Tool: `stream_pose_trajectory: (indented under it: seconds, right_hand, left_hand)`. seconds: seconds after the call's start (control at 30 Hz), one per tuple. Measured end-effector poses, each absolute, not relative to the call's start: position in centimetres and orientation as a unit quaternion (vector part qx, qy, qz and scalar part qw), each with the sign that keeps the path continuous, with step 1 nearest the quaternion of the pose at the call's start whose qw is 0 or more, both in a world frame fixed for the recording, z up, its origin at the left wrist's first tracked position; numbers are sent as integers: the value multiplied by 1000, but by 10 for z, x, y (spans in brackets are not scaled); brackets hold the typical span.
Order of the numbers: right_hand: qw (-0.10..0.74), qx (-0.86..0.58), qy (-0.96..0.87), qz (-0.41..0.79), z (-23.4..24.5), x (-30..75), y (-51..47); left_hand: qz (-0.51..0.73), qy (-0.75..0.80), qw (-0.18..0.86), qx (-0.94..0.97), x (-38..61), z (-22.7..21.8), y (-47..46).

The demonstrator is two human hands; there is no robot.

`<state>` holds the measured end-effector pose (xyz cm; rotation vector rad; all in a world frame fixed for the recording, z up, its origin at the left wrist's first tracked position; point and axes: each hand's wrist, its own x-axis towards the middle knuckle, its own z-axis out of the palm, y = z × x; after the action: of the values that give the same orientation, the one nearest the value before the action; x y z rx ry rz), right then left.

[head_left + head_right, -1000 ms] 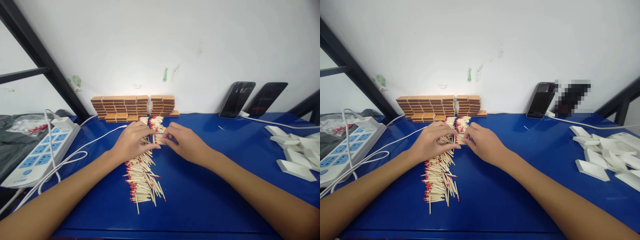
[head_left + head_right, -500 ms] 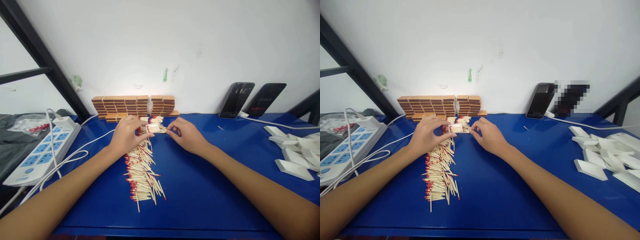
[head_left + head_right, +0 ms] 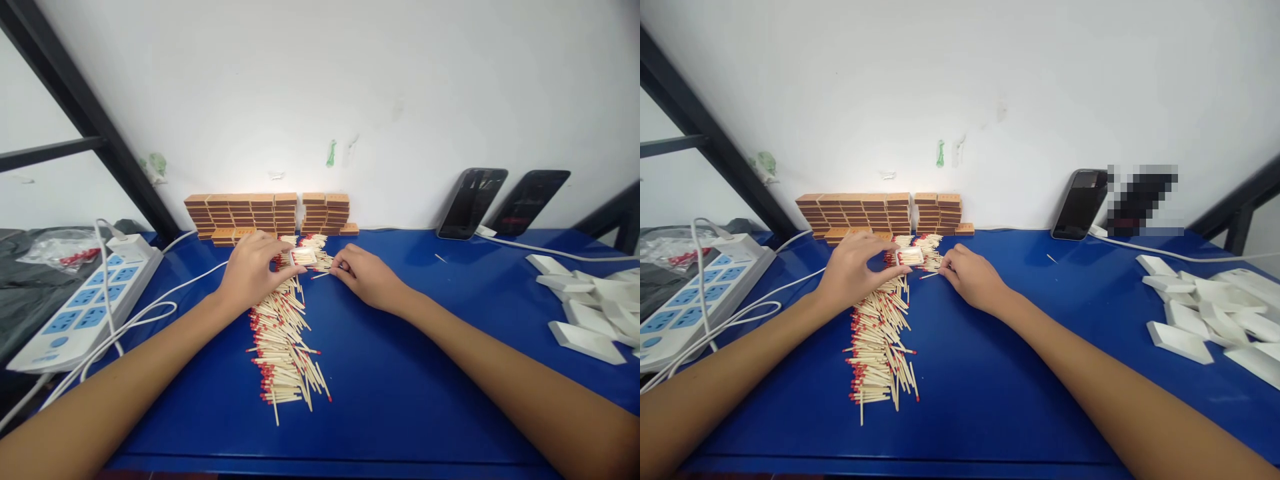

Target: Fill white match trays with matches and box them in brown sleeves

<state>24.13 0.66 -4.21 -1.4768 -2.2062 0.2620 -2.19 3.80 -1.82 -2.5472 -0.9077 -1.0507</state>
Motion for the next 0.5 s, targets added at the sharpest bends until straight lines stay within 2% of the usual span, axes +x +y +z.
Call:
stream_pose_trajectory:
  seconds: [0.3,0.5]
  right_hand:
    - [219,-504,-828,109,-32,247,-1]
    - [268,-496,-812,150,-26,242,-7]
  left_hand:
    - [-344,-304,135,-878,-24,-19,41]
    - [-326,-270,105,-900,-23,-18,40]
